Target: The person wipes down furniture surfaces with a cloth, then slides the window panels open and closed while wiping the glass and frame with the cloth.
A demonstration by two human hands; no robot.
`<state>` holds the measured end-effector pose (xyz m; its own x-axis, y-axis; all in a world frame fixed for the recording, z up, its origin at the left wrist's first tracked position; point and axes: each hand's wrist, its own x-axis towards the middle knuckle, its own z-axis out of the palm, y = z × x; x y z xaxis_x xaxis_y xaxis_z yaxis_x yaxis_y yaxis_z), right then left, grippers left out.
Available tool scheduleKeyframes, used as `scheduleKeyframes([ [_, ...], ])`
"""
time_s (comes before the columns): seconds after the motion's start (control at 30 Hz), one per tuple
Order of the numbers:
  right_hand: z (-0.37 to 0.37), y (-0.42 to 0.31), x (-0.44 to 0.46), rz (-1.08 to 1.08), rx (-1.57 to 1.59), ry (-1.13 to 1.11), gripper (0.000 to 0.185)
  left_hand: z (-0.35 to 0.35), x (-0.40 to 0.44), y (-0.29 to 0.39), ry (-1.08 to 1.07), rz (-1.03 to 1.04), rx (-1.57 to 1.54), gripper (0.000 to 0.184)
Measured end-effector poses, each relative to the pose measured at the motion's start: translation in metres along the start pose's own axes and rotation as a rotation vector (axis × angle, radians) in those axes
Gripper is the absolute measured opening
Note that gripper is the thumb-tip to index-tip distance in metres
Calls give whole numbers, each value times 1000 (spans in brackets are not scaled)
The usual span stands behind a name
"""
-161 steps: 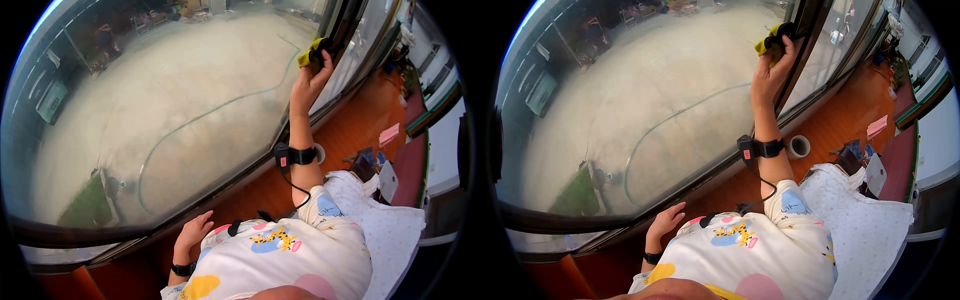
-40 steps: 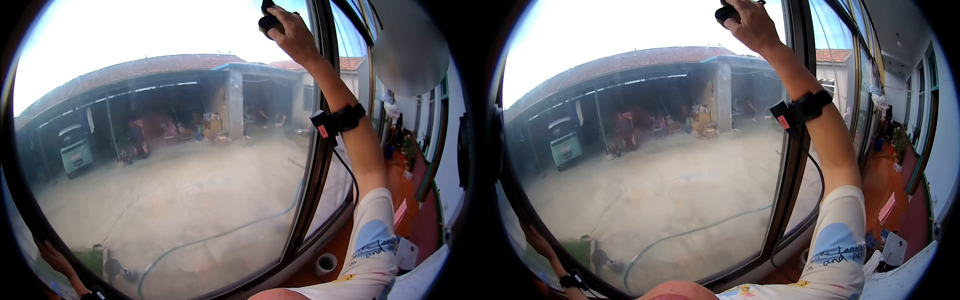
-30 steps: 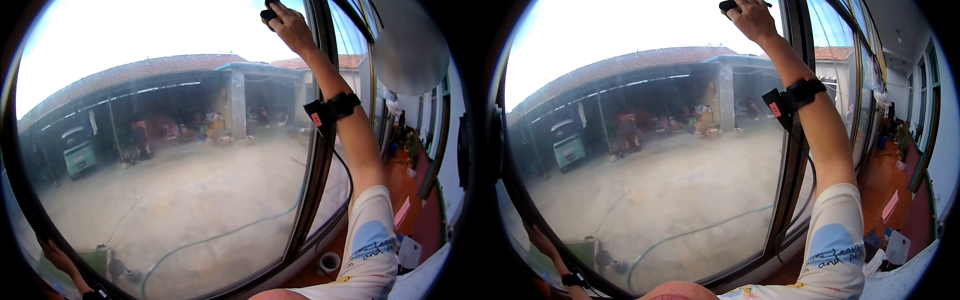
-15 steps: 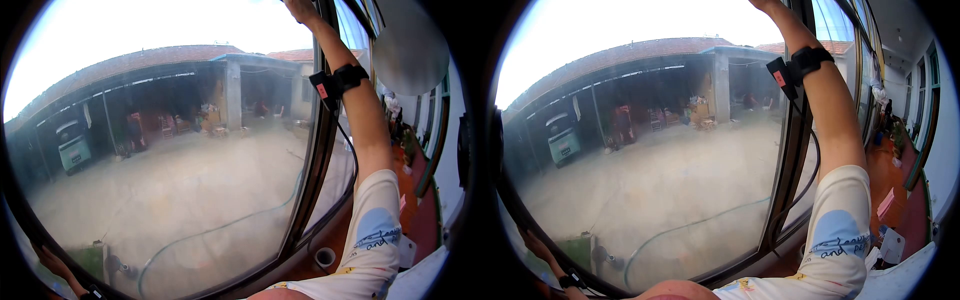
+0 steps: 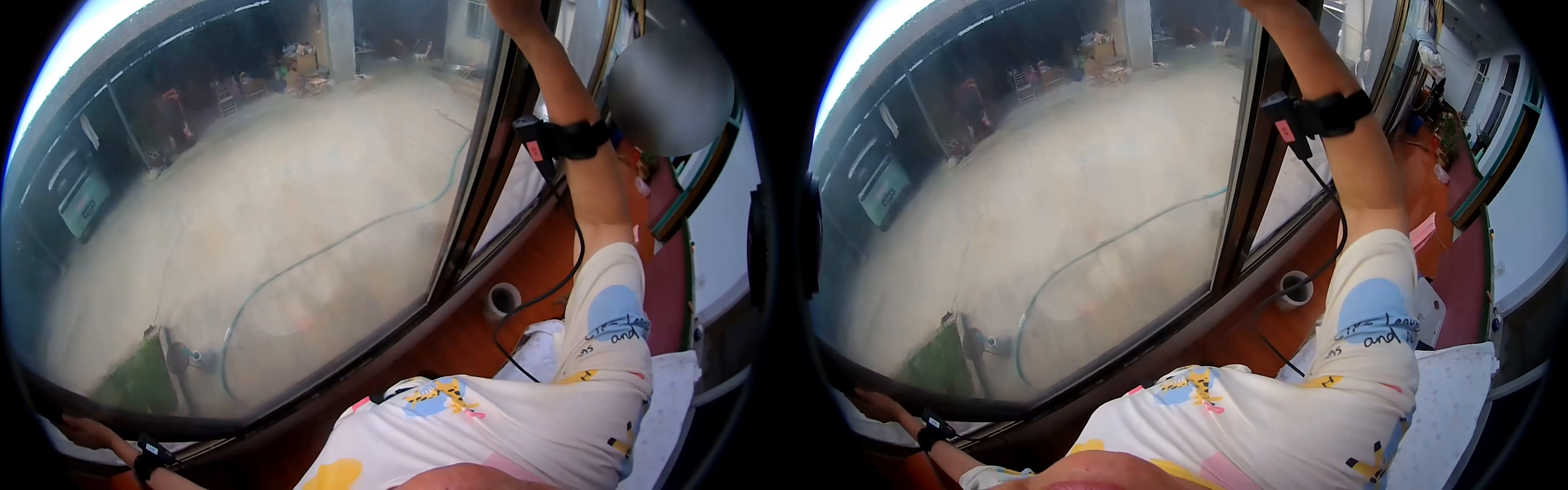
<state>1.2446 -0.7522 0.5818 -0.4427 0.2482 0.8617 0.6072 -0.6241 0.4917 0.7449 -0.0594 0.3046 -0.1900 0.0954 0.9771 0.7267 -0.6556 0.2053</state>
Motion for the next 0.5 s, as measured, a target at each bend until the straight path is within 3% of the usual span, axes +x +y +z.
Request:
scheduleKeyframes([
  [0.07, -29, -36, -92, 62, 93, -291, 48, 0, 2, 0, 21, -20, -8, 51],
  [0.13, -46, -103, -162, 161, 68, -150, 45, -15, 9, 26, 22, -1, -29, 54],
  [0.3, -111, -242, -366, 503, 158, -559, 50, -21, 13, 13, -83, -114, 119, 59],
  [0.4, -123, -273, -388, 615, 137, -588, 56, -20, 18, -5, -120, -48, 120, 51],
  [0.5, -97, -211, -314, 475, 131, -374, 52, -33, 26, 11, -198, -75, 69, 44],
])
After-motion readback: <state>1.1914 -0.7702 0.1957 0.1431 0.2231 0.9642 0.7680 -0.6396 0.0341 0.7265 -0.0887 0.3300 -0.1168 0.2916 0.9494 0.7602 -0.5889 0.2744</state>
